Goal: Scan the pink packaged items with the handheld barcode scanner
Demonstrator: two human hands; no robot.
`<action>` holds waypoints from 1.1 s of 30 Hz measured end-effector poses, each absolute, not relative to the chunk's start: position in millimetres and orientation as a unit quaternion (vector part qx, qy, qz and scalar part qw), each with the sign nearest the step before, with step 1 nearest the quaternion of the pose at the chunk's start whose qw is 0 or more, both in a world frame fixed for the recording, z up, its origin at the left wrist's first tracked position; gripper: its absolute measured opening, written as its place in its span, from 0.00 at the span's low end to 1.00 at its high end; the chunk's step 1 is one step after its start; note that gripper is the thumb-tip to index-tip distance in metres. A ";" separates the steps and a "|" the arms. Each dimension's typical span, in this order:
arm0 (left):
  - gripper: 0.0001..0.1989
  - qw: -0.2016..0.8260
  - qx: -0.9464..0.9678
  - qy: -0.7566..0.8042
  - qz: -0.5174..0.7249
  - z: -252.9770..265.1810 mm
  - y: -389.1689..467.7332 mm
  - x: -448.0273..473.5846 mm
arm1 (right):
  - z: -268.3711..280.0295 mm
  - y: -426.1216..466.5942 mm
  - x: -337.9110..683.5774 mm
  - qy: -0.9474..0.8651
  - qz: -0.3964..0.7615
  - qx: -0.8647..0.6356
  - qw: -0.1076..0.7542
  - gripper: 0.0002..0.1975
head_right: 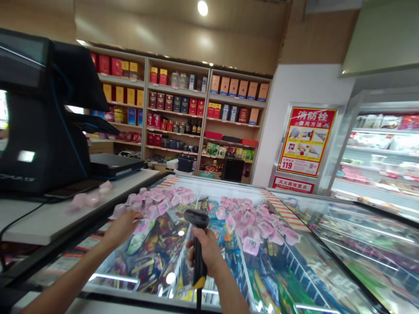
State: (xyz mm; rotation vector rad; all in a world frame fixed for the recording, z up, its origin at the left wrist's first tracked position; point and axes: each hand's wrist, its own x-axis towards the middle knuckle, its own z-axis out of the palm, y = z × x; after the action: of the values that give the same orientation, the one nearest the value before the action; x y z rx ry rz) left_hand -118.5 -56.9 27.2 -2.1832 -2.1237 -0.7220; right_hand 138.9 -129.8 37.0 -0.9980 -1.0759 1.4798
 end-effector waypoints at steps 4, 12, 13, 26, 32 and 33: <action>0.09 -0.034 -0.690 -0.680 -0.245 35.3 -55.6 -104.0 | 42.6 -133.3 131.4 -0.447 0.617 -0.413 0.499 0.16; 0.11 -0.122 -0.714 -0.629 -0.283 45.7 -33.1 -51.7 | 46.2 -141.9 147.3 -0.447 0.620 -0.408 0.500 0.16; 0.11 -0.129 -0.715 -0.624 -0.288 46.4 -29.8 -44.7 | 45.8 -142.8 150.3 -0.446 0.621 -0.408 0.499 0.16; 0.12 -0.150 -0.707 -0.607 -0.330 39.2 -18.5 14.4 | 43.8 -141.7 182.5 -0.423 0.627 -0.418 0.504 0.15; 0.12 -0.156 -0.705 -0.605 -0.336 35.0 -14.1 23.2 | 41.9 -138.6 181.2 -0.410 0.624 -0.429 0.509 0.16; 0.12 -0.157 -0.705 -0.605 -0.335 34.1 -13.6 23.9 | 41.8 -136.7 181.6 -0.407 0.620 -0.428 0.516 0.16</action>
State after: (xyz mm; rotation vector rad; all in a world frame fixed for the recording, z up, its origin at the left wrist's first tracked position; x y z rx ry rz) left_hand 23.9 -13.6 34.1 -2.4674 -2.1161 -1.1739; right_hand 181.6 -136.7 41.8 -1.0282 -0.9767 1.4899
